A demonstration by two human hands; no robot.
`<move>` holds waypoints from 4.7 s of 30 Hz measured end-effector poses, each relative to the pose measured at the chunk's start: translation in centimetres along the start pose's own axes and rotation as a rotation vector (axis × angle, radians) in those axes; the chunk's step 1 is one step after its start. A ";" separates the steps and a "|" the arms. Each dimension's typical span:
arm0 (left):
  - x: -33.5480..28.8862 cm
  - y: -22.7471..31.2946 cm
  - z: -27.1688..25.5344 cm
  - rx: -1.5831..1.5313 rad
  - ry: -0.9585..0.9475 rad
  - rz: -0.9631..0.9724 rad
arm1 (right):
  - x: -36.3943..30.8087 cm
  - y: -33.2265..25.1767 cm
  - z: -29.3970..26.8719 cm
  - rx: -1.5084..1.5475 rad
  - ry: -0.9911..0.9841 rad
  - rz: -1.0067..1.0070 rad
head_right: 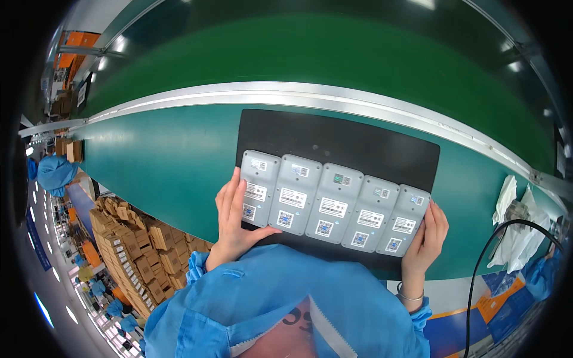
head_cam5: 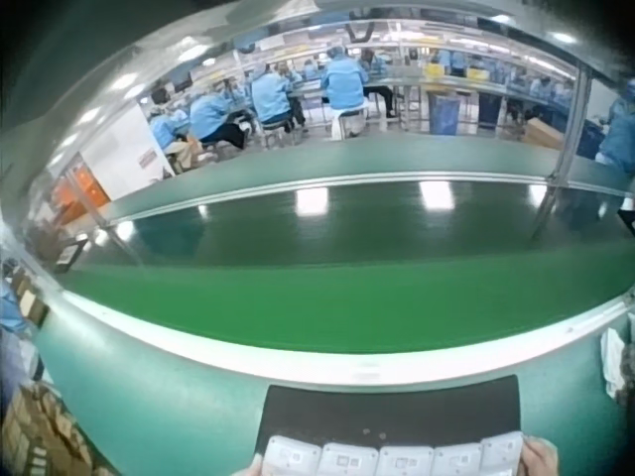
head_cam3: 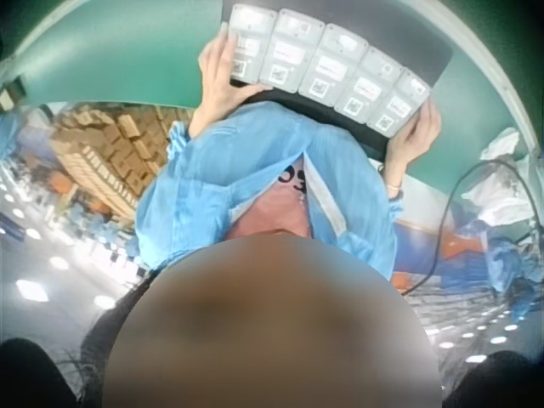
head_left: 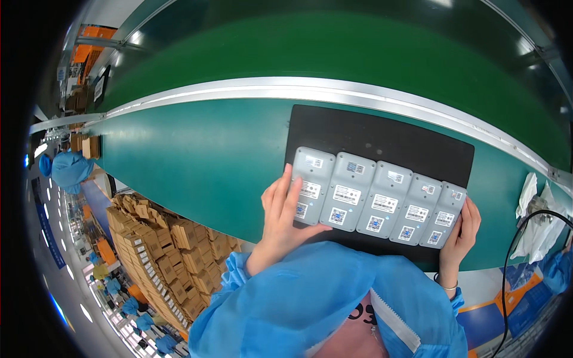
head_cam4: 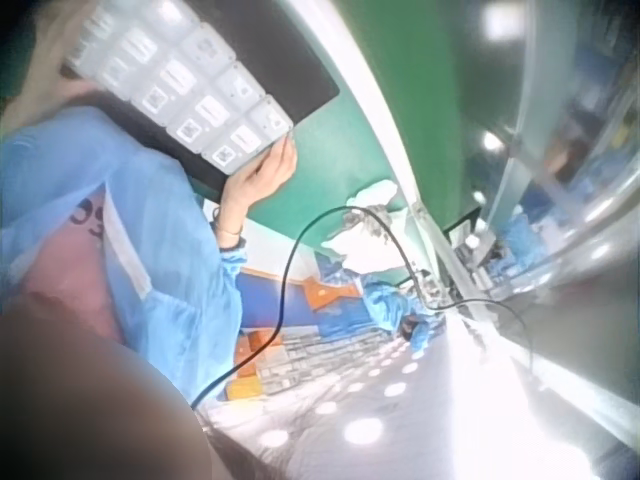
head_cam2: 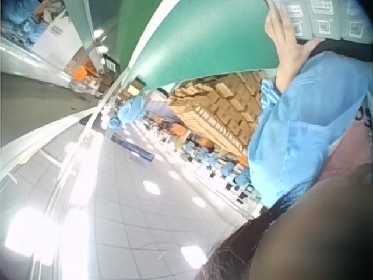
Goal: The person wipes a green workbench with a white cloth, then handles a small metal tool. They pick up a stack of white calculators, flip them over, and wipe each one with the cloth. The person repeats this process with another set of calculators, wiping them individually and arranging them on a black mat.
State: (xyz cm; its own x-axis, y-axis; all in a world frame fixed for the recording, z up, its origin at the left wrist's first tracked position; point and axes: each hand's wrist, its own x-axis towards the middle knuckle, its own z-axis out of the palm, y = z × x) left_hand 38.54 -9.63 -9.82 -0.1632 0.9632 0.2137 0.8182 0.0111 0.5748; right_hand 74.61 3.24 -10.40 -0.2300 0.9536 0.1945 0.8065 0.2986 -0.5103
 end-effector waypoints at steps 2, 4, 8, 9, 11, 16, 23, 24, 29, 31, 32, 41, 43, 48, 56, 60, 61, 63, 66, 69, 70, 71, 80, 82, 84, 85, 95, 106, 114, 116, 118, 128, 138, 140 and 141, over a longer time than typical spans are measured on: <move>0.1 -1.0 -0.6 -0.135 -0.042 0.043 | -0.1 0.5 0.0 -0.004 -0.003 -0.020; -0.2 -2.2 -0.8 -0.247 -0.057 0.083 | -0.3 0.9 0.2 0.002 0.007 -0.022; -0.7 -3.6 -0.8 -0.696 -0.059 0.046 | -0.7 0.9 0.3 0.000 0.019 0.028; -0.8 -3.8 -0.8 -0.846 -0.050 0.017 | -0.7 0.9 0.3 -0.001 0.020 0.030; -0.3 -4.2 -0.9 -0.860 -0.042 0.037 | -0.7 1.0 0.3 -0.002 0.024 0.037; -0.3 -3.5 -0.4 -0.909 0.042 -0.093 | -0.5 1.9 0.2 -0.009 0.022 0.001; 0.0 -3.4 -0.1 -0.837 0.081 -0.042 | -0.4 1.1 0.4 0.030 0.046 0.029; -0.1 -3.4 -0.2 -0.839 0.086 -0.043 | -0.3 0.8 0.5 0.039 0.049 0.025; -0.2 -2.9 -0.3 -0.861 0.124 -0.081 | -0.1 0.2 0.4 0.083 0.063 0.028; 0.1 -2.7 -0.5 -0.823 0.109 -0.096 | -0.1 -0.1 0.4 0.092 0.072 0.033; 0.3 -2.3 -0.6 -0.810 0.107 -0.107 | 0.0 -0.2 0.4 0.089 0.076 0.028; 0.6 -1.4 0.2 -0.335 0.117 -0.093 | 0.8 -0.4 0.2 0.094 0.152 -0.042; 1.0 -1.1 0.1 -0.295 0.096 -0.092 | 0.8 -0.4 0.2 0.150 0.162 -0.053; 1.1 -1.2 0.3 -0.196 0.057 -0.062 | 0.2 -0.8 -0.4 0.519 0.100 0.003; 1.5 -0.8 -1.2 0.016 -0.157 0.100 | 0.1 -2.3 -1.1 0.166 -0.202 -0.325; 2.6 -0.9 -2.5 0.159 -0.303 0.149 | 0.0 -1.9 -1.7 0.340 -0.234 -0.265; 2.6 -1.3 -2.6 0.181 -0.326 0.153 | -0.2 -1.9 -1.8 0.411 -0.210 -0.241; 2.5 -2.2 -2.6 0.021 -0.287 0.138 | -0.7 -2.6 -1.8 0.496 -0.145 -0.238; 2.7 -1.8 -1.9 -0.131 -0.204 0.179 | -0.9 -4.9 -1.0 0.521 -0.083 -0.296; 3.6 1.3 -0.9 -0.006 -0.218 0.274 | -0.4 -6.9 0.3 0.454 -0.131 -0.349; 3.9 2.1 -0.4 -0.015 -0.244 0.266 | -0.3 -7.0 0.8 0.398 -0.144 -0.371; 3.8 2.8 0.0 -0.017 -0.258 0.251 | -0.1 -7.3 1.1 0.344 -0.180 -0.388; 3.6 3.8 0.9 -0.048 -0.251 0.230 | 0.1 -7.2 0.6 0.329 -0.265 -0.300; 3.5 3.6 0.9 -0.066 -0.239 0.245 | 0.0 -6.6 0.3 0.623 -0.219 -0.192; 3.7 3.6 1.0 -0.086 -0.223 0.261 | 0.4 -7.5 -0.2 0.646 -0.183 -0.169; 3.6 3.4 1.1 -0.119 -0.208 0.263 | 0.4 -8.2 0.1 0.535 -0.172 -0.251; 3.4 3.1 0.2 -0.538 -0.182 0.032 | -0.1 -12.7 4.1 0.626 -0.090 -0.228; 4.3 7.8 1.1 -0.583 -0.103 0.214 | -0.3 -10.6 7.1 1.125 -0.140 -0.136; 4.2 6.9 1.7 -0.538 -0.198 0.250 | 0.8 -10.3 4.6 0.907 -0.188 -0.123; 4.8 5.7 0.7 -0.505 -0.214 0.156 | 1.5 -8.4 3.7 0.582 -0.198 -0.137; 5.8 3.3 0.4 -0.134 -0.298 0.179 | 2.2 -9.3 1.9 0.216 -0.187 -0.186; 6.3 2.1 4.1 -0.924 -0.495 0.084 | 2.1 -11.7 1.9 0.607 -0.289 -0.116; 2.9 4.0 4.0 -0.556 -0.201 0.634 | -2.3 -9.2 3.7 0.555 -0.176 -0.520; 2.1 3.6 4.3 -0.547 -0.195 0.662 | -2.9 -9.4 4.0 0.487 -0.170 -0.490; 2.1 3.4 4.4 -0.536 -0.185 0.689 | -2.8 -9.5 4.1 0.448 -0.156 -0.486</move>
State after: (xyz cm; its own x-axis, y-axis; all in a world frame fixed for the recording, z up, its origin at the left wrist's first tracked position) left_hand 43.37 -6.34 -10.90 0.3993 0.7380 0.5440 0.3264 -0.6689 0.6678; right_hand 65.34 -2.06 -9.54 -0.6119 0.6916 0.3837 0.2957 0.6500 -0.7000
